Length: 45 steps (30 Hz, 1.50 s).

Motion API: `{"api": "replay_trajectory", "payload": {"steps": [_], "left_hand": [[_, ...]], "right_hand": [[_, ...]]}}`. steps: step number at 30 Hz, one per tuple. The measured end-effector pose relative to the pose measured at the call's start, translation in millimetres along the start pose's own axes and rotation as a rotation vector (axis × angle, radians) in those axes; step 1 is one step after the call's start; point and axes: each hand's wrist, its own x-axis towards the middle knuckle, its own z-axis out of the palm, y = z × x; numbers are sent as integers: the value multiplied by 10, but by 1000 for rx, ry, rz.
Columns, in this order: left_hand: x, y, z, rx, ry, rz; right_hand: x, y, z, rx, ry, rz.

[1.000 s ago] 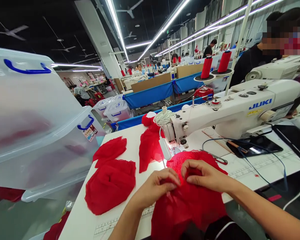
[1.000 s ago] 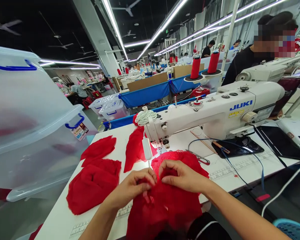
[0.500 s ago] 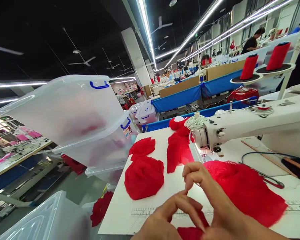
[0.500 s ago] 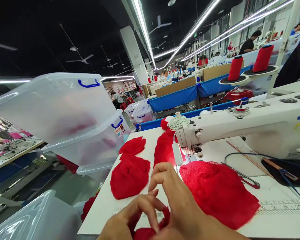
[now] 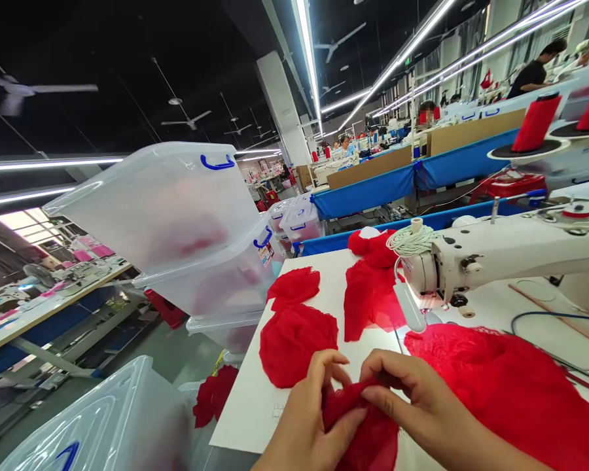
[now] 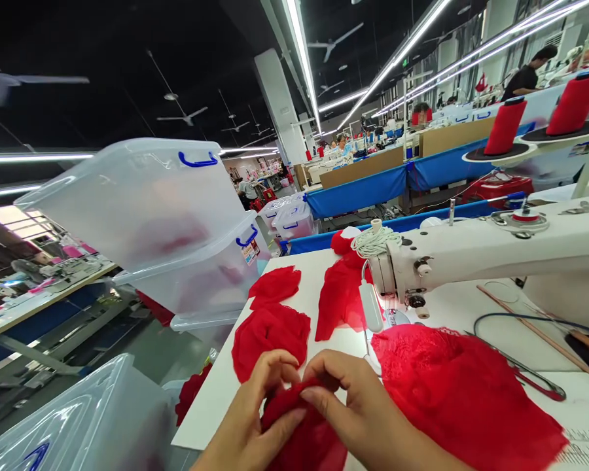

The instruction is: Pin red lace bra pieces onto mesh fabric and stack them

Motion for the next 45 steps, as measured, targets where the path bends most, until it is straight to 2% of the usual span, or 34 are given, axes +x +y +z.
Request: {"api": "replay_trajectory", "payload": {"steps": [2,3,5,7,10,11,14,15,16,18,20,22,24,26,28,31,33,36,39,41,42,45], "left_hand": [[13,-5,-87,120,-117,-112],[15,-18,-134,190,-117,-125],[7,-67,-209,249,-18,-129],[-20,-144,-239,140,25,-166],[-68,-296,-177,-66,-13,-155],[-79,-348,-134,-61,45,-99],[-80,-451,5,101,320,106],[-74,-454,40,117,348,135],[-66,-439,64,84,323,140],[-55,-373,72,-122,169,84],[-50,-296,32,-444,16,-49],[-39,-249,-34,-713,-56,-193],[-7,-240,-88,-769,-45,-230],[45,-257,-92,-701,-54,-157],[93,-287,-38,-736,-144,-138],[113,-345,73,-960,-264,-229],[103,-386,72,-965,-234,-263],[172,-437,-147,-906,-208,-320],[504,-467,-583,-863,-161,-340],[867,-486,-898,-753,-85,-296],[1069,-501,-1039,-708,-97,-262],[1638,-616,-1351,-459,-67,-146]], "right_hand": [[17,52,-23,11,5,-61],[24,76,-38,15,0,-83],[45,124,-63,14,11,-94],[81,175,-71,18,65,-73],[152,242,-48,174,88,-7],[174,257,-35,240,72,14],[219,267,0,329,22,30],[227,259,5,318,18,30],[232,246,5,297,16,32],[240,215,-13,261,13,52],[247,192,-50,277,-7,84],[255,186,-92,365,-46,123],[262,197,-121,484,-114,159],[263,215,-126,603,-213,193],[260,236,-115,696,-297,221],[260,281,-97,791,-298,236],[279,333,-92,848,-218,251],[340,441,-74,869,-24,305],[402,562,-21,764,127,347],[422,646,24,694,132,346],[426,692,45,669,110,337],[432,849,94,623,26,308]]}}
